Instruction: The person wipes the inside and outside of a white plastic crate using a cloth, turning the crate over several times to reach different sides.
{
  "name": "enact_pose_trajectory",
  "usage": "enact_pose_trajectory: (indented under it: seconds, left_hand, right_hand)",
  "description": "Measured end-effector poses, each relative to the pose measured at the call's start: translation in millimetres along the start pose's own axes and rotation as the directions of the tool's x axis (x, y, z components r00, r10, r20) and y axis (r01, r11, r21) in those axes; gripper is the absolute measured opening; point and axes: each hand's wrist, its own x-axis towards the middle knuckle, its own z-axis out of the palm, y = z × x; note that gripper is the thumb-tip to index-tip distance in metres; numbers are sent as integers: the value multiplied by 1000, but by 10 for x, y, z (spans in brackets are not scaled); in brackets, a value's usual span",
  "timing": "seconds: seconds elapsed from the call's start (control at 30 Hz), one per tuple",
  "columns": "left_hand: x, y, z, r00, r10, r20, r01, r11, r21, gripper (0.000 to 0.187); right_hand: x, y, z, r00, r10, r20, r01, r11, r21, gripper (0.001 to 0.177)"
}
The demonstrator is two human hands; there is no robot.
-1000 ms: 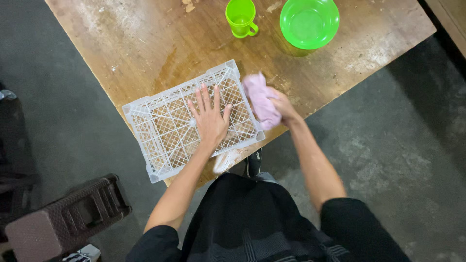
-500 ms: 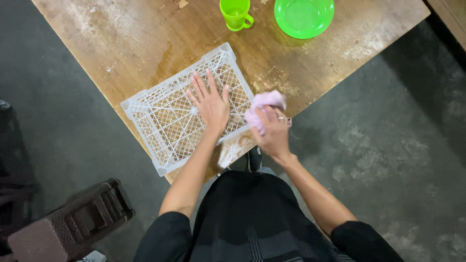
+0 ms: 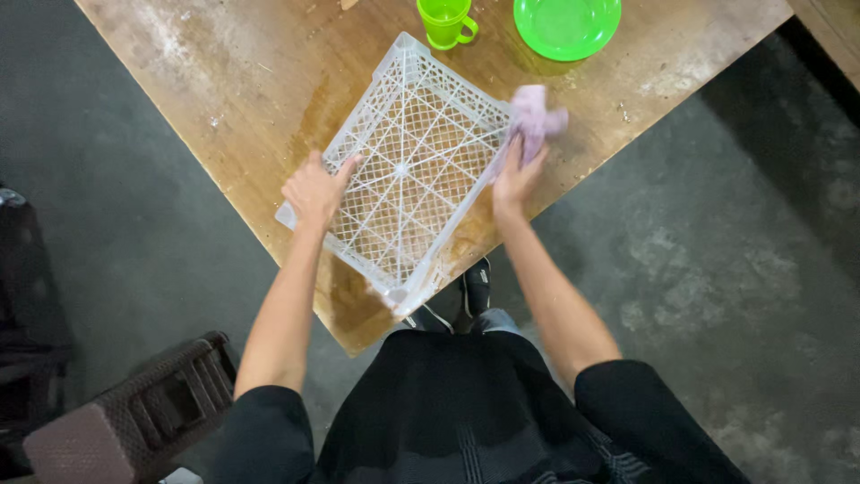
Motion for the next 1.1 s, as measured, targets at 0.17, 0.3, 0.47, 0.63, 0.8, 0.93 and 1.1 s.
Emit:
enact_pose_trajectory:
  seconds: [0.17,0.3,0.47,0.63,0.8,0.93,1.1]
  left_hand:
    - [98,-133,262,955,111,-277,-109,994,22,82]
    - [102,-158,325,963,112,-245,-103,993,51,79]
    - [-51,-58,272,985,93,-143,-91,996,21,80]
    - [-22,-93,99,997,-21,73,29,994,-109,83]
    - [26,-272,65,970,-203,135,224,959,-171,80]
    - [7,-398,202,971,-213,109,229,959,-168,81]
    - [-179,-495,412,969,-202,145,235,934,-270,79]
  right_hand:
    - [-1270,214,-488,975,-174,136,209,925,-316,46]
    - [-1384,156,-805,886,-55,461,246,898,-366,38]
    - [-279,378,-620,949,-29,314,-55,965,256,26]
    - [-342,253,-318,865,-76,497,-12,985,172,42]
    - [-1451,-180,-817,804,1,595,214,933,-290,39]
    - [-1489,-390,-1052,653,4,757,455,797,-397,44]
    - [-852,-621,-665,810,121,574,165,892,-422,35]
